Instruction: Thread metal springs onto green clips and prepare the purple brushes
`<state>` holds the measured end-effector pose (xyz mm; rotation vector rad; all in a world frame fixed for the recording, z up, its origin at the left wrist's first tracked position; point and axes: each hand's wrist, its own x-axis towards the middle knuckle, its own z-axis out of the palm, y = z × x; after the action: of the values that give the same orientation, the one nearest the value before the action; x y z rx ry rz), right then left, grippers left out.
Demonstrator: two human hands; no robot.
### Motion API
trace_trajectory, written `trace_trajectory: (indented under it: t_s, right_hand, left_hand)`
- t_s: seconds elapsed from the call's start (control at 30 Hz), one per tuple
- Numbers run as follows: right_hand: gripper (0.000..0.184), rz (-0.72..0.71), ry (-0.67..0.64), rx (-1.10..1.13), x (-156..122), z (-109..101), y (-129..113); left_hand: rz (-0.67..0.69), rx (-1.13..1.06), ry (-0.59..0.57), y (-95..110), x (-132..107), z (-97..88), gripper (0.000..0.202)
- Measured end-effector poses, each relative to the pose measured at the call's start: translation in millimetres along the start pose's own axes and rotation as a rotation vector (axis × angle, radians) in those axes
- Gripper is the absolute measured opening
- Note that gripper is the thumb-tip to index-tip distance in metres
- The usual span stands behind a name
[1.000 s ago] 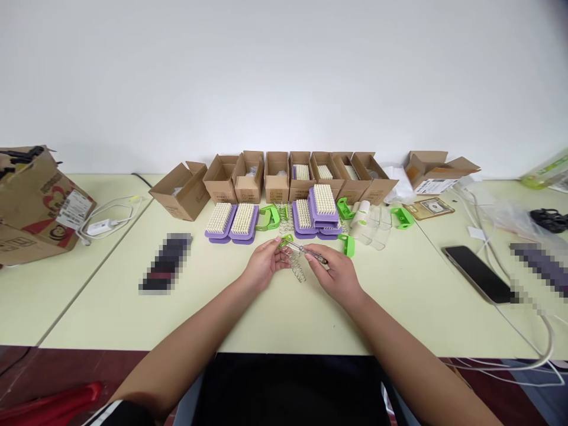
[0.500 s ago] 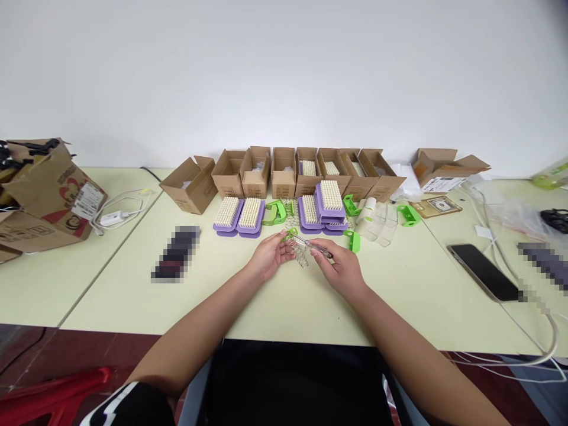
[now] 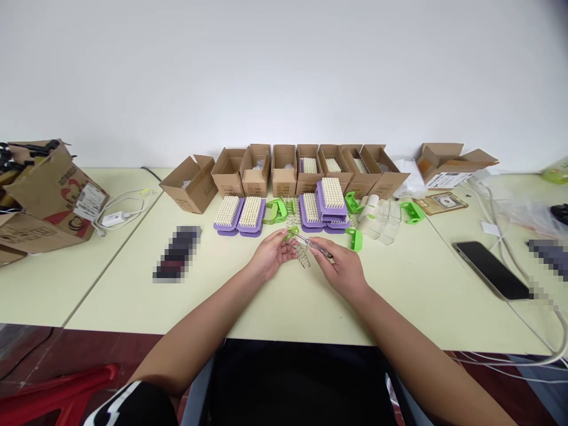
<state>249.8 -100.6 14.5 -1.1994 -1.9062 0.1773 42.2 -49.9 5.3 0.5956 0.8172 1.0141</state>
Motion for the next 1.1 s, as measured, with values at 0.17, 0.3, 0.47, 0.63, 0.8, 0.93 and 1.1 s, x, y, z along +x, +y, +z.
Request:
trace_trajectory:
  t_s: [0.17,0.3,0.47,0.63,0.8,0.93,1.1]
  right_hand:
    - [0.026,-0.140,0.030,-0.138,-3,4,-6]
    - [0.026,-0.220,0.031,-0.224,-4,6,-12]
    - [0.026,-0.231,0.058,-0.222,-5,6,-13]
    - [0.025,-0.159,0.038,-0.182,-6,6,-11]
    - [0.023,-0.105,0.046,-0.104,-6,6,-10]
    - [0.024,-0.064,0.052,-0.062,-5,5,-10]
    - [0.023,-0.072,0.056,-0.055,-5,4,-11]
  left_hand:
    - [0.008,0.009,-0.012,0,-2,0.2,0.033]
    - [-0.002,-0.010,-0.006,-2,-2,1.2,0.031]
    - [0.002,-0.035,0.024,-5,-1,2.6,0.023]
    - [-0.002,-0.023,0.012,-5,0,1.5,0.024]
    - [0.006,-0.015,0.003,-4,-2,3.0,0.024]
    - [0.011,-0.010,-0.001,-3,-3,4.6,0.024]
    - [0.013,-0.010,-0.002,-4,-2,4.7,0.023]
